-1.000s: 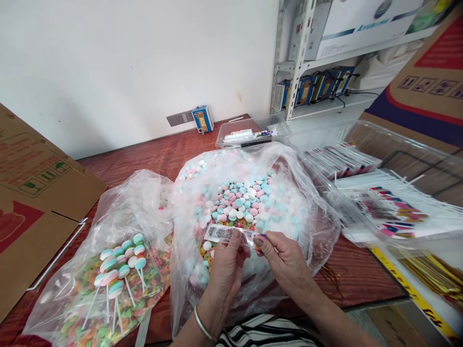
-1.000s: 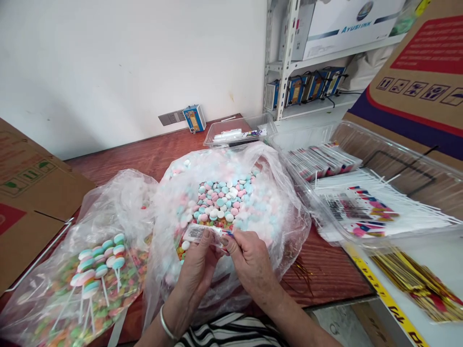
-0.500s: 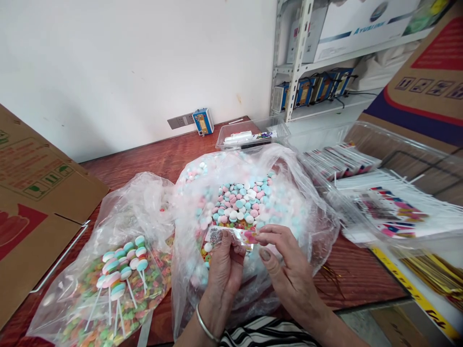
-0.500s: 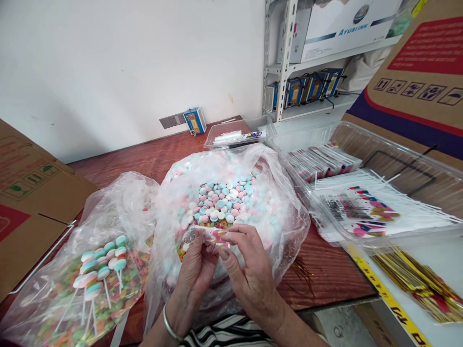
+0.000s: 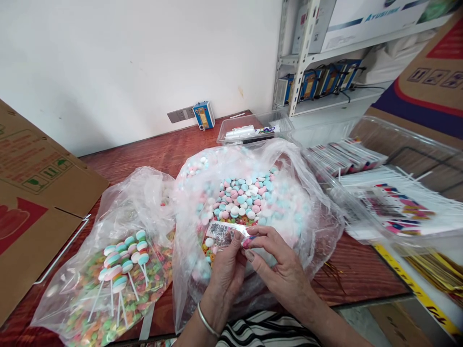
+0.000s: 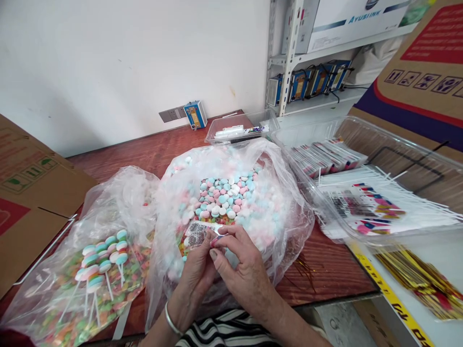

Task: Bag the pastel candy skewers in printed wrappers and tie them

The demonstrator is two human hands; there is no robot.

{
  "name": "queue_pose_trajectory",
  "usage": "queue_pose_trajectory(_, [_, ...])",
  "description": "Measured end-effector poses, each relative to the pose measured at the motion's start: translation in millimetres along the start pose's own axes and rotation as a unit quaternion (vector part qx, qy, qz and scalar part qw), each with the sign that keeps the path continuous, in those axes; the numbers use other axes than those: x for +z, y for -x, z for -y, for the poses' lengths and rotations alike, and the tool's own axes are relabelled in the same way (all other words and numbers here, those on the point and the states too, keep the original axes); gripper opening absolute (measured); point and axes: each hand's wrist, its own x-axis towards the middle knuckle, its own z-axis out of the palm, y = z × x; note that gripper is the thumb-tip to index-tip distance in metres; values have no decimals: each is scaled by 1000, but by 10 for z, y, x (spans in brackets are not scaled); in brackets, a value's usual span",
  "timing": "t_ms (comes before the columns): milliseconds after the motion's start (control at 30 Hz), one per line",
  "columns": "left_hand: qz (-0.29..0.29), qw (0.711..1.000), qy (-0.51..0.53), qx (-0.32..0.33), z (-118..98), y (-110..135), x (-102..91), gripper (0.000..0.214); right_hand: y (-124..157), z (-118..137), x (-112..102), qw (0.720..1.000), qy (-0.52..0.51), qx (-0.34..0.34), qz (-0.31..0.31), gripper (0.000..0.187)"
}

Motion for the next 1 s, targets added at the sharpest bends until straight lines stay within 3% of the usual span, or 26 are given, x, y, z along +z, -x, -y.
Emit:
queue_pose_trajectory(267, [16,994,67,-83,-3,-31,-41,20,35,19,13,982,153,-109,-34,24])
queue_pose_trajectory(400, [8,993,85,-83,-30,19,19,23,40,39,17,971,195,-137,-25,25])
queue_pose_trajectory(567, [37,999,16,-5,-24,69,-15,32,14,57,38,989,139,-56,-11,8])
queue_pose_trajectory(700, [92,990,-93,52,-84,110,-77,26,-28,55,10,998,29,51,3,20])
queue_pose_trajectory(833, [103,959,-227,133,-157,141,-76,17,-41,15,-8,985,-98,139,18,23])
queue_pose_trajectory(900, [103,952,-248,149,-172,138,-68,14,-33,13,-3,985,-95,143,5,23])
queue_pose_trajectory(1000, [88,978,-162,98,-155,103,-79,20,-15,55,8,996,-17,90,4,20])
